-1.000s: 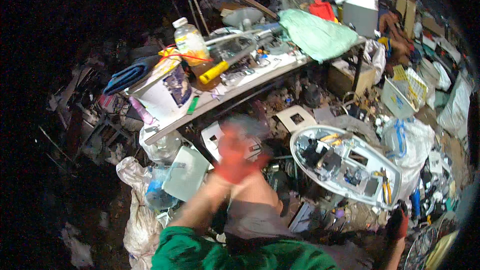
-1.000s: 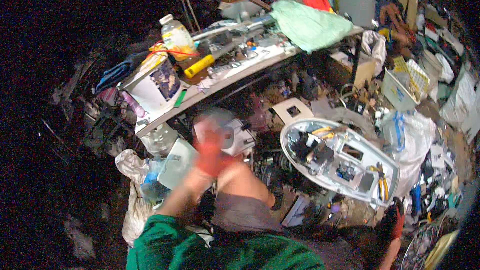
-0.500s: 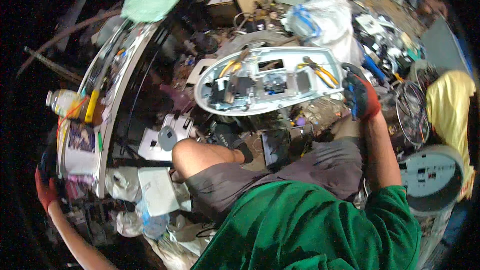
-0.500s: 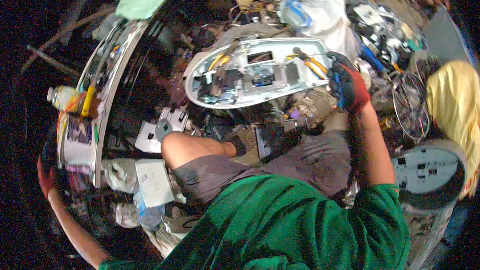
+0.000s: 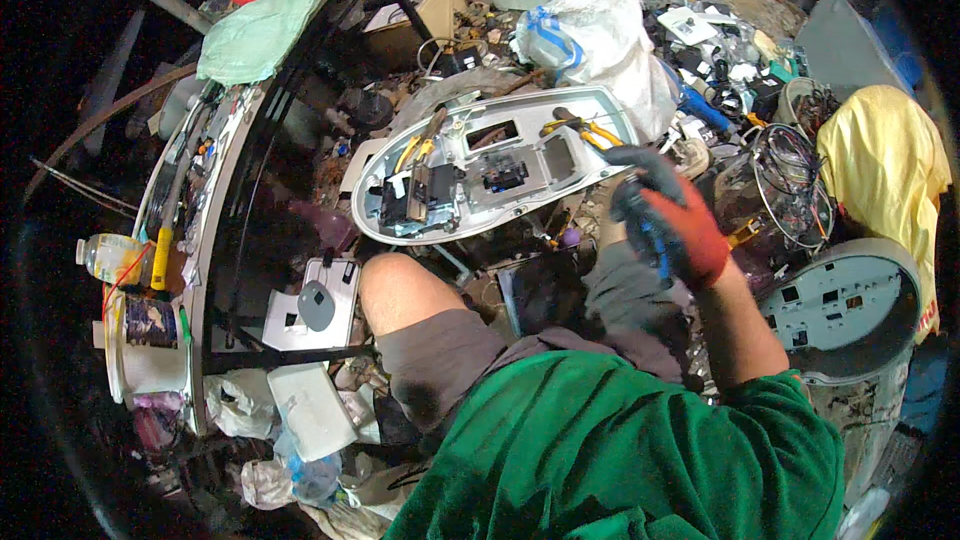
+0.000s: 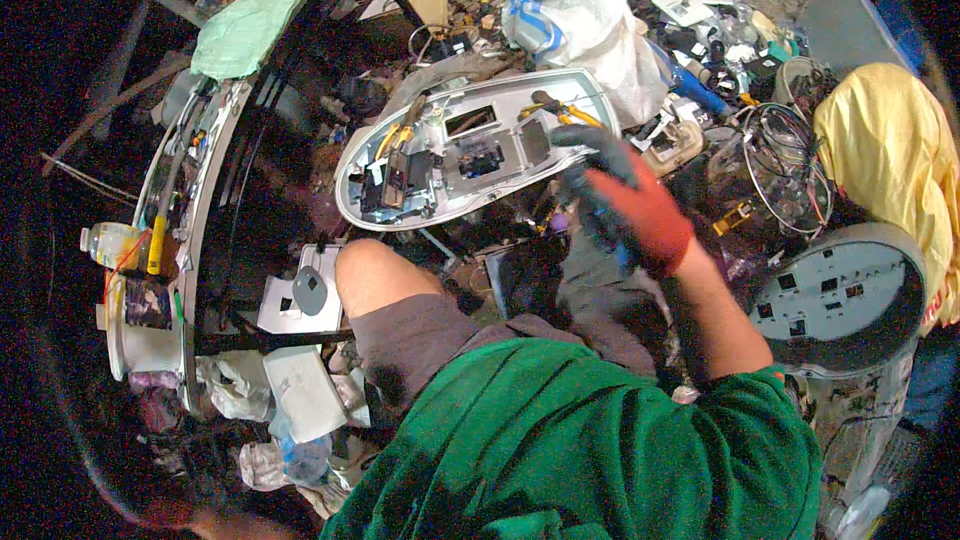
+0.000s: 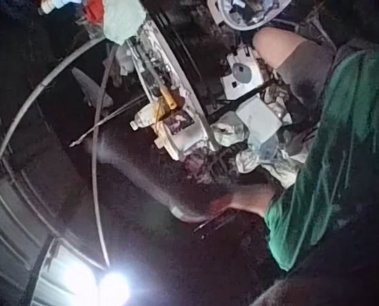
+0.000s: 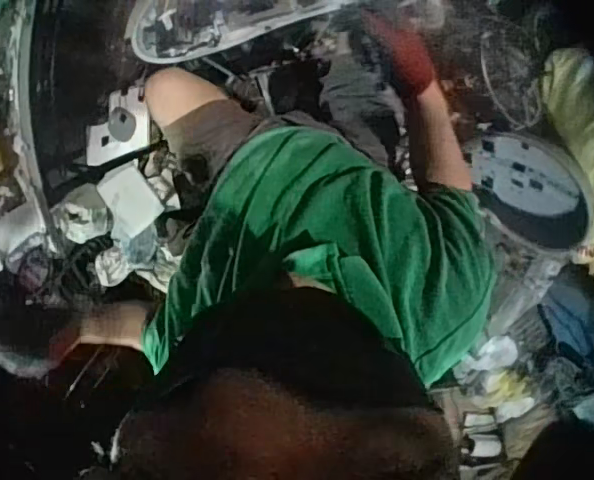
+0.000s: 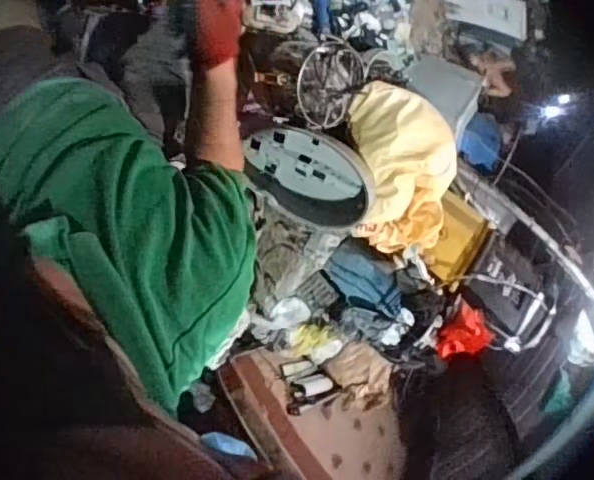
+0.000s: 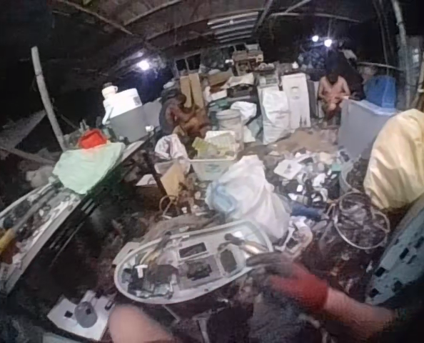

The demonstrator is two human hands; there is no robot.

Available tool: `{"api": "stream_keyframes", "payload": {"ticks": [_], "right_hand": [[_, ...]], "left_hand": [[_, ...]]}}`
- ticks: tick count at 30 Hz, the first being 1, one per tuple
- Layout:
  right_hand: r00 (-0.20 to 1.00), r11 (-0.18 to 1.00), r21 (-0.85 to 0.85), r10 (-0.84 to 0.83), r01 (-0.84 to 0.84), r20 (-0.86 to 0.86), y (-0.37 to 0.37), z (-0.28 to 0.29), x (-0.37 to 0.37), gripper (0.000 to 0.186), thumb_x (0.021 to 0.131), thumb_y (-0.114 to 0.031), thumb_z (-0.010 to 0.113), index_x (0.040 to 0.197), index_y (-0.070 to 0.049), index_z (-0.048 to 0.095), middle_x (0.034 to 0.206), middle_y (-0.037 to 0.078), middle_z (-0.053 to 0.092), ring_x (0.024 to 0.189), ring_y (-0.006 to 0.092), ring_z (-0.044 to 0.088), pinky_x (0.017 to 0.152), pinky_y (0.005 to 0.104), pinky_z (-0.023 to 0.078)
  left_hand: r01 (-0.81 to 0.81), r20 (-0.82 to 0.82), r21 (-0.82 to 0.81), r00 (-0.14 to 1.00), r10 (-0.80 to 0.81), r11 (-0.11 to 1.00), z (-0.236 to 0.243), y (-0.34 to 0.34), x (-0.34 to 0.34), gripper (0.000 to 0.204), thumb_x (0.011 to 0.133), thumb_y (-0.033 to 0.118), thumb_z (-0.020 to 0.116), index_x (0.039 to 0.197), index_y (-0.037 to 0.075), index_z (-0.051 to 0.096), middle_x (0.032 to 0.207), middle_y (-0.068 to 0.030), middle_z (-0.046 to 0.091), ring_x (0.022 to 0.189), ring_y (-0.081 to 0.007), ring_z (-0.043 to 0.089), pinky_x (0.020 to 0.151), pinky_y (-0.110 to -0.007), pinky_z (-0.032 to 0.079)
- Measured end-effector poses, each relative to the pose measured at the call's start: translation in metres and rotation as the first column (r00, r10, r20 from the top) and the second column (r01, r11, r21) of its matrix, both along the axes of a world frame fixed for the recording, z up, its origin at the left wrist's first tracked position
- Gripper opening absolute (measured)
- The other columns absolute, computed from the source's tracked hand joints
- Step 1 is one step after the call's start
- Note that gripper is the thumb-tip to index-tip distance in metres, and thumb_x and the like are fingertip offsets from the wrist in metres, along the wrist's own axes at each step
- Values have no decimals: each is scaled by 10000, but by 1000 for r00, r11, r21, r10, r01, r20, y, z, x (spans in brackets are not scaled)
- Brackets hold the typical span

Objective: The person uses a screwdriver and pliers to remove electronic components from a white plastic housing and then selects a specific tool from a portable bit set.

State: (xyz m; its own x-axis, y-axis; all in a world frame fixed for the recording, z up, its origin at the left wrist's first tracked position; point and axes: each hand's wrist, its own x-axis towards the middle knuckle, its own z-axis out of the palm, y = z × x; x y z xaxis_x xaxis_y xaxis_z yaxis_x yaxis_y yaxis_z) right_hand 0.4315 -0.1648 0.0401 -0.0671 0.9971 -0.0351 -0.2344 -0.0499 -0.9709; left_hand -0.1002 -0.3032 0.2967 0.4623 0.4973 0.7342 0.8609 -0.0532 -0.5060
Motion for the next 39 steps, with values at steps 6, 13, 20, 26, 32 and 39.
{"api": "stream_keyframes", "payload": {"ticks": [6, 13, 20, 26, 32, 39], "right_hand": [[961, 996, 66, -83, 67, 263, -16, 0, -25, 379, 969, -225, 585, 1308, -56, 573, 1193, 117, 576, 1131, 225, 533, 992, 343, 412], [924, 981, 91, -193, 172, 331, -6, -60, -11, 555, 850, -251, 718, 1329, -47, 529, 1296, 167, 561, 1171, 284, 585, 1011, 368, 462], [410, 983, 163, -184, 85, 894, -14, -32, -31, 779, 726, -463, 806, 1327, -61, 518, 1317, 281, 523, 1164, 446, 573, 907, 484, 527], [354, 992, 115, -125, 49, 927, 1, -27, -65, 906, 662, -460, 848, 1373, -74, 439, 1297, 239, 550, 1114, 437, 600, 899, 473, 520], [302, 996, 82, -92, 44, 949, -1, -17, -65, 853, 689, -381, 843, 1375, -78, 435, 1259, 219, 581, 1080, 417, 620, 884, 458, 528], [725, 993, -31, -61, 114, 686, -10, -47, -22, 719, 821, -324, 714, 1392, 0, 419, 1170, 212, 647, 977, 403, 657, 842, 450, 552]], "left_hand": [[724, 376, -354, 690, -619, 592, -208, 127, 153, 285, 857, 267, 634, 1117, 173, 707, 1237, -169, 602, 1210, -420, 522, 981, -594, 425], [747, 313, -511, 623, -717, 426, -293, 144, 249, 386, 792, 296, 606, 1169, 320, 684, 1257, -7, 599, 1126, -342, 527, 950, -475, 454], [829, 470, -481, 519, -714, 286, -339, 139, 226, 319, 826, 306, 634, 1138, 329, 693, 1175, -44, 603, 1149, -319, 552, 1038, -485, 436], [848, 486, -491, 457, -745, 200, -338, 140, 219, 332, 814, 293, 621, 1140, 334, 672, 1197, -6, 600, 1185, -292, 552, 1033, -463, 441], [814, 353, -549, 432, -830, 190, -329, 138, 222, 394, 793, 306, 602, 1184, 325, 649, 1283, 43, 593, 1238, -237, 518, 1013, -423, 430], [742, 439, -662, 497, -749, 104, -317, 146, 227, 351, 796, 282, 645, 1146, 290, 676, 1290, -34, 596, 1215, -291, 497, 1032, -499, 405]]}}
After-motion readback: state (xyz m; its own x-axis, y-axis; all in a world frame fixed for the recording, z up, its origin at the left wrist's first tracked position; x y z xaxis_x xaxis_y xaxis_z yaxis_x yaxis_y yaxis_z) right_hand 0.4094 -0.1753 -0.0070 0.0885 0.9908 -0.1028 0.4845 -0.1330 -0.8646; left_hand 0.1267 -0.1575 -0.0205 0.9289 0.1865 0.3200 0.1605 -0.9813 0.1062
